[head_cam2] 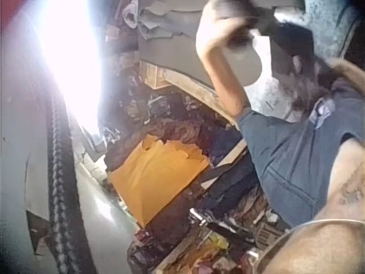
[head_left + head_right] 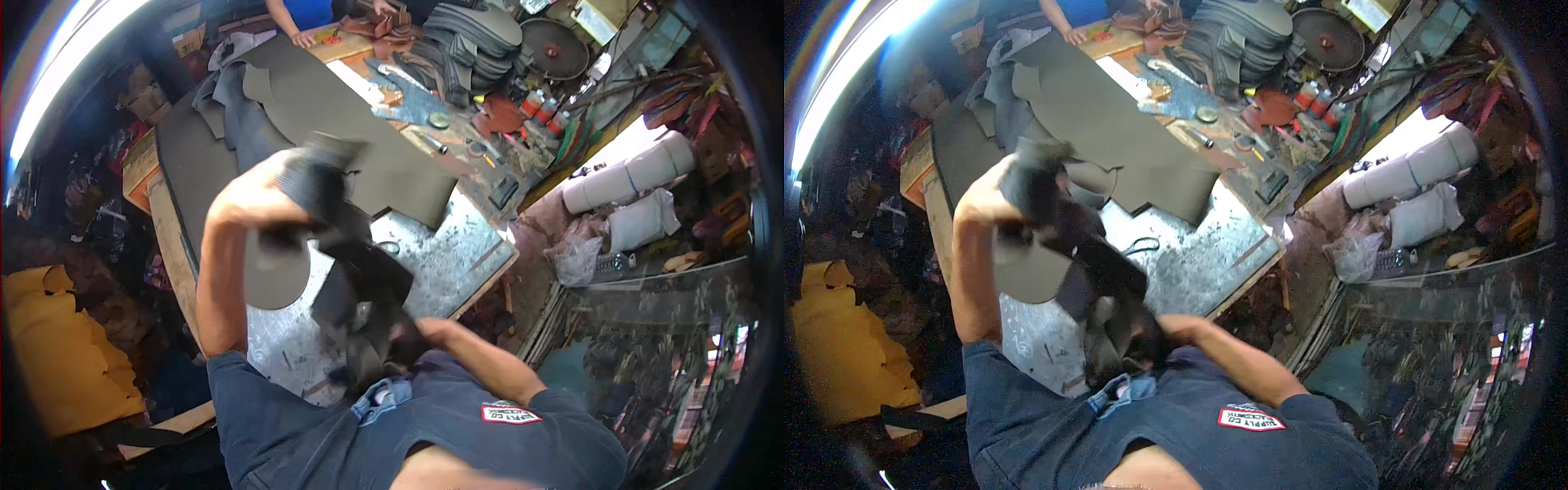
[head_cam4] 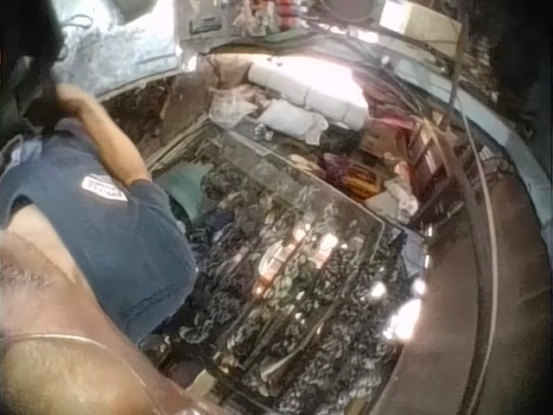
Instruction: Marking shoe component templates on a large foam sheet and cutting them out using scissors and a handheld blade.
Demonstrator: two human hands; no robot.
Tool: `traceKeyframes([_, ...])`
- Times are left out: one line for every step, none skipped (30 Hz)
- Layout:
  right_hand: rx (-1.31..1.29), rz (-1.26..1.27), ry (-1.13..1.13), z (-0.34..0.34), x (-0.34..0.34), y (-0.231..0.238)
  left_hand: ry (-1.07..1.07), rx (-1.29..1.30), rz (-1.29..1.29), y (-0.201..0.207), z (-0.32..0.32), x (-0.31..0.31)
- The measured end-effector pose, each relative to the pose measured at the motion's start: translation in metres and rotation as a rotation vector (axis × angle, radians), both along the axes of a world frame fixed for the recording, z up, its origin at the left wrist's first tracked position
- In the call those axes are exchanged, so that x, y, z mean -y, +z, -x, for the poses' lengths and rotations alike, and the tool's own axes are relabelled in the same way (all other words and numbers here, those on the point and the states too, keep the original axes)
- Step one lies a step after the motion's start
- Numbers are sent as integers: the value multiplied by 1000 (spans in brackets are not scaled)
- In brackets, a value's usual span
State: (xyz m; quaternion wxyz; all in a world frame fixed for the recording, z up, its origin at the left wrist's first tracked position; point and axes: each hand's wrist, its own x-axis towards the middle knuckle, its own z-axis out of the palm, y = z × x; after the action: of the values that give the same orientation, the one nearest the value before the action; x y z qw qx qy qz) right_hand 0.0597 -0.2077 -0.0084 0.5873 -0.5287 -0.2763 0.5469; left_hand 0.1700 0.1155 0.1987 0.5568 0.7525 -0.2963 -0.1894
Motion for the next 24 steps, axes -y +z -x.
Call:
traceKeyframes([-182,110,-24,-5,16,31,171,-81,174,-17,10,-9])
traceKeyframes([-514,48,-156,1,31,52,316,-214,-64,-42,11,-25])
traceKeyframes([-845,-12,-319,6,49,67,278,-107,-226,-75,6,-19])
traceKeyframes([-683,-6,-267,-1,62,75,206,-141,-359,-92,12,-10])
traceKeyframes([-516,2,-210,-11,70,83,222,-135,-422,-117,23,6])
traceKeyframes([-158,132,-298,-16,69,95,172,217,-376,-185,32,4])
traceKeyframes([154,157,-422,-21,74,97,97,54,-402,-223,37,22])
traceKeyframes([236,146,-552,-24,80,97,65,-236,-492,-187,44,68])
traceKeyframes([321,116,-636,-29,71,100,94,-325,-526,-214,55,88])
traceKeyframes([325,124,-645,-37,60,102,119,-368,-553,-225,56,117])
traceKeyframes([746,89,-721,-46,42,101,61,-278,-305,-228,57,141])
traceKeyframes([1171,50,-773,-54,21,100,-8,-329,-289,-217,56,160])
traceKeyframes([1456,22,-777,-63,1,104,25,-160,-32,-203,62,175])
traceKeyframes([1266,-30,-845,-69,-10,94,32,-278,57,-190,64,182])
traceKeyframes([1069,-86,-893,-72,-20,88,50,-400,149,-184,67,185])
traceKeyframes([808,-104,-970,-70,-20,89,168,-285,511,-221,66,199])
traceKeyframes([537,-110,-1050,-68,-16,90,281,-373,563,-204,69,200])
traceKeyframes([253,-126,-958,-75,-5,87,294,-406,499,-194,71,195])
traceKeyframes([142,-89,-936,-77,2,83,307,-438,435,-186,71,190])
traceKeyframes([385,9,-775,-79,10,85,298,-492,447,-181,76,186])
traceKeyframes([622,102,-602,-86,14,91,311,-498,448,-185,79,183])
traceKeyframes([832,118,-549,-89,15,98,256,-473,445,-192,81,180])
traceKeyframes([774,127,-627,-92,21,95,188,-446,440,-195,82,180])
traceKeyframes([541,35,-688,-101,33,81,202,-498,462,-175,87,180])
